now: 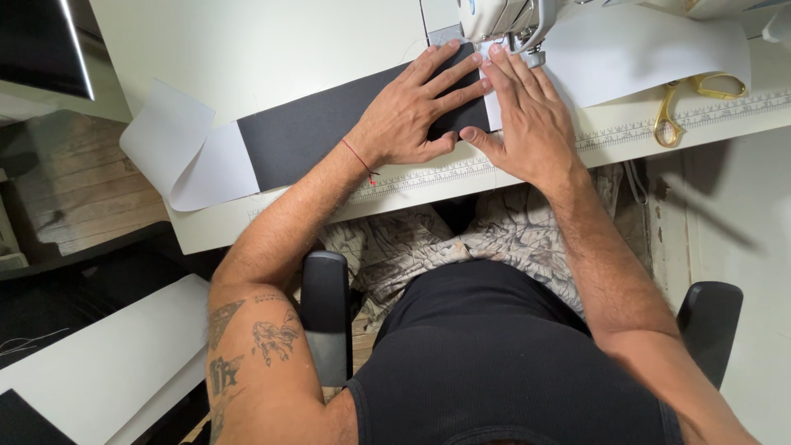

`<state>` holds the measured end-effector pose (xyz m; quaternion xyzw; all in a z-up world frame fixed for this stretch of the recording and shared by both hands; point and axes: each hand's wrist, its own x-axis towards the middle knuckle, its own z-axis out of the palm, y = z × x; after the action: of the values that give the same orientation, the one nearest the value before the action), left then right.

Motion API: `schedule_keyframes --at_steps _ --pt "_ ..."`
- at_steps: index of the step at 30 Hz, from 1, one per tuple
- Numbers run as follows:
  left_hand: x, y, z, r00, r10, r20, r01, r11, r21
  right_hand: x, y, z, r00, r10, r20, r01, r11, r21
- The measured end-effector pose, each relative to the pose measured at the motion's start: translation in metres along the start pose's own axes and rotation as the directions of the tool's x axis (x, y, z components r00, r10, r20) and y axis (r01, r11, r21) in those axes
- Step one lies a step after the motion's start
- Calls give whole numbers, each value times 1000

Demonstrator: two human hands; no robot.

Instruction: Cutting leather material with scissors, folding it with paper inserts, and writing on a card

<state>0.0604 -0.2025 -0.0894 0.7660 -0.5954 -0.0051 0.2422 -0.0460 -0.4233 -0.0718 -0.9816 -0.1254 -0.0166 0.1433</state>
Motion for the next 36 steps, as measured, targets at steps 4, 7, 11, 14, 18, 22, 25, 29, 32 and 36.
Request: schedule_keyframes --at_steps 4,7,11,14,18,22,25,29,32,36 --pt "0 0 -1 1000 -2 5 2 1000 7 0 1 2 999 -13 -33 13 1000 2" --pt "-1 1 -1 1000 3 6 -3 1000 6 0 2 1 1000 15 14 -15 999 42" --pt "0 3 -3 1000 8 5 -8 1000 -14 -5 15 6 998 6 -55 3 987 161" --pt "1 0 -4 1000 17 26 -17 1000 7 -15 25 2 943 -28 -331 147 929 339" --pt "1 7 -6 997 41 71 -46 997 65 -42 32 -42 720 25 -693 269 911 312" --pt "-1 18 -10 997 24 77 -33 993 111 -69 69 -69 526 -129 -841 16 990 -142" --pt "-5 11 1 997 51 63 -58 992 113 -86 65 -85 626 -17 -780 -97 990 -99" --pt "-6 10 1 995 29 96 -40 993 115 -90 103 -67 665 -94 -741 -40 986 -160" --pt "-4 12 -2 997 24 76 -31 995 99 -93 135 -44 665 -61 -744 -62 989 -136" --pt "-6 13 -2 996 31 81 -37 997 71 -95 133 -36 703 0 -711 -50 998 -50"
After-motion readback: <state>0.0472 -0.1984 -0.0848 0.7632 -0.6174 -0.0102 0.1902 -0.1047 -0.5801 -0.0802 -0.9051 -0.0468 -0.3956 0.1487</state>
